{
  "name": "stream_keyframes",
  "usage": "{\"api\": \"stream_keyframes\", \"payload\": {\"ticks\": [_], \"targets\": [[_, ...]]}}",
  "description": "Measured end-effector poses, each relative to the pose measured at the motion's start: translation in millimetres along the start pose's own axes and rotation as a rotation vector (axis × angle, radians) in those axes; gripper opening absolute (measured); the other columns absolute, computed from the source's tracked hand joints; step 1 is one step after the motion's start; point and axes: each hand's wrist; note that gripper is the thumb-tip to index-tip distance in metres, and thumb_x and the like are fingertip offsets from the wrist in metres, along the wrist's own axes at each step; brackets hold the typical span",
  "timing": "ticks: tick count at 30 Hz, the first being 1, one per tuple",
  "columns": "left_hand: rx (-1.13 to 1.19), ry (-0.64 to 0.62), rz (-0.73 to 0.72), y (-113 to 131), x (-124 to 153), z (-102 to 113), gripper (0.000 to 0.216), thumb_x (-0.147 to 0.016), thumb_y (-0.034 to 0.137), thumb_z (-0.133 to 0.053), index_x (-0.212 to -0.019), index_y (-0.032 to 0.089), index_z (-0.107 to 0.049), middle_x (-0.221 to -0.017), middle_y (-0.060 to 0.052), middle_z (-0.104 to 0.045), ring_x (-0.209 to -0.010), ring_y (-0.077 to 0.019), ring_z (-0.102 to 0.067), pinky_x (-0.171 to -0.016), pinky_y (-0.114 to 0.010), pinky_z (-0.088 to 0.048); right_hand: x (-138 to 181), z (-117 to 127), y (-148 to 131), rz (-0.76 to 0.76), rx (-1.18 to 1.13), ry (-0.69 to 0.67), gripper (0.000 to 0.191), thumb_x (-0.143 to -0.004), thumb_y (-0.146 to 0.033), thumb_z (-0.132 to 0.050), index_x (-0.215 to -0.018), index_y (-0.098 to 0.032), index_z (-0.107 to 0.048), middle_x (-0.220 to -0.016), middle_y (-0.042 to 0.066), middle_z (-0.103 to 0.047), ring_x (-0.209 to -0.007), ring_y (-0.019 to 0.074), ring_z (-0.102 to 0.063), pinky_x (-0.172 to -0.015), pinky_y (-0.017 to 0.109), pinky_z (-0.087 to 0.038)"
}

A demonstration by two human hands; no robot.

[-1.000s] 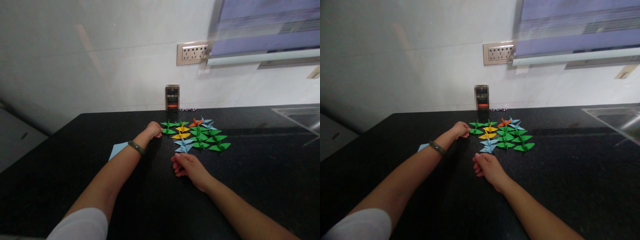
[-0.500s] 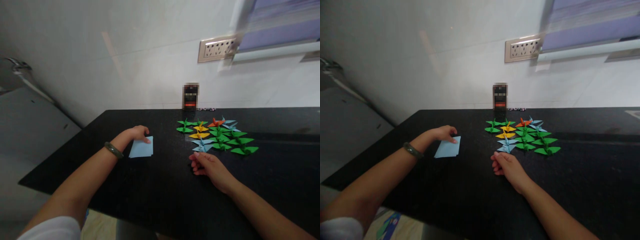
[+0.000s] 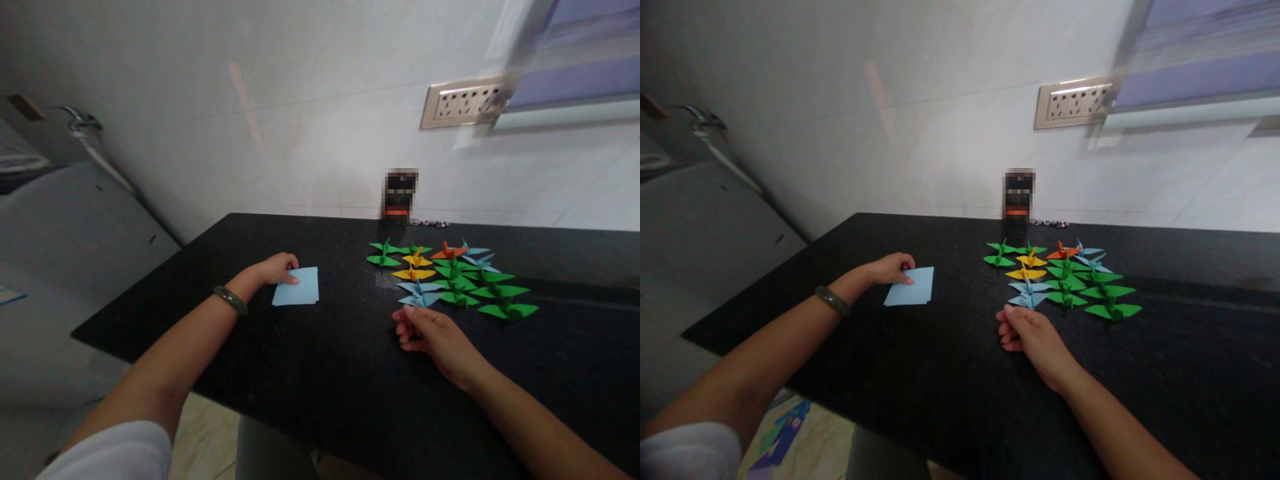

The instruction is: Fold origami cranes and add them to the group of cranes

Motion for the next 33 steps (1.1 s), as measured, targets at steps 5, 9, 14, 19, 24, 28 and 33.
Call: {"api": "stream_keyframes", "payload": {"ticks": [5, 9, 14, 19, 24, 28, 33], "targets": [[0.073, -0.005, 0.027, -4.5, -0.5, -1.2, 0.033, -0.053, 0.037, -0.066, -0.076, 0.016, -0.058, -0.072, -0.001, -0.055, -0.065, -0.0157, -0.05, -0.056, -0.024, -0.035, -0.6, -0.7, -0.6, 0.001, -0.006, -0.004, 0.031, -0.077, -0.044, -0.056, -0.08, -0.013, -0.061, -0.064, 0.001, -0.056, -0.056, 0.0078, -0.052, -0.052, 0.019, -0.046], [0.154, 0.033, 0.064, -9.0, 3.6, 3.2, 0.03, -0.052, 0.036, -0.066, -0.072, 0.015, -0.058, -0.069, -0.001, -0.056, -0.066, -0.0171, -0.052, -0.057, -0.025, -0.036, -0.7, -1.0, -1.0, -0.003, -0.003, -0.001, 0.031, -0.078, -0.044, -0.056, -0.079, -0.014, -0.061, -0.064, 0.001, -0.056, -0.056, 0.0077, -0.052, -0.051, 0.019, -0.046], [0.302, 0.062, 0.107, -16.4, 16.1, 9.3, 0.039, -0.057, 0.04, -0.063, -0.084, 0.013, -0.059, -0.077, -0.005, -0.062, -0.069, -0.0188, -0.056, -0.058, -0.027, -0.04, 1.1, 0.3, -0.7, -0.005, 0.007, 0.001, 0.029, -0.079, -0.043, -0.055, -0.08, -0.014, -0.061, -0.065, 0.001, -0.056, -0.057, 0.0077, -0.052, -0.052, 0.019, -0.047], [0.549, 0.071, 0.145, -13.8, 26.8, 9.1, 0.043, -0.063, 0.044, -0.061, -0.095, 0.016, -0.055, -0.072, -0.003, -0.061, -0.061, -0.0165, -0.056, -0.05, -0.025, -0.04, 0.3, -0.4, -0.8, 0.002, 0.015, 0.001, 0.03, -0.078, -0.044, -0.055, -0.079, -0.014, -0.062, -0.065, 0.001, -0.056, -0.056, 0.0079, -0.052, -0.051, 0.019, -0.046], [0.573, 0.188, 0.234, -8.4, 24.9, 6.8, 0.032, -0.064, 0.046, -0.06, -0.072, 0.015, -0.058, -0.055, 0.001, -0.055, -0.051, -0.0138, -0.05, -0.046, -0.024, -0.037, -0.4, -0.8, -1.1, -0.002, 0.023, 0.0, 0.03, -0.079, -0.043, -0.054, -0.08, -0.014, -0.061, -0.066, 0.001, -0.056, -0.057, 0.0084, -0.053, -0.052, 0.019, -0.047], [0.54, 0.253, 0.303, -9.5, 24.5, 9.1, 0.036, -0.062, 0.05, -0.06, -0.062, 0.014, -0.059, -0.052, -0.002, -0.057, -0.054, -0.0167, -0.053, -0.049, -0.025, -0.038, 0.7, -1.0, -2.2, -0.006, 0.025, 0.005, 0.03, -0.077, -0.043, -0.056, -0.079, -0.014, -0.061, -0.065, 0.001, -0.056, -0.057, 0.0088, -0.053, -0.052, 0.02, -0.047], [0.513, 0.292, 0.344, -4.0, 32.7, 23.5, 0.037, -0.062, 0.049, -0.061, -0.065, 0.012, -0.062, -0.055, -0.006, -0.061, -0.059, -0.0201, -0.056, -0.053, -0.028, -0.04, 1.8, -3.0, -3.5, 0.018, 0.022, 0.008, 0.031, -0.074, -0.045, -0.058, -0.077, -0.015, -0.062, -0.065, 0.002, -0.057, -0.057, 0.0092, -0.053, -0.052, 0.021, -0.047]]}}
Point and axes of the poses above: each hand's wrist, its own x-axis away from the middle knuckle, its own z-axis out of the back of the hand, y = z × x
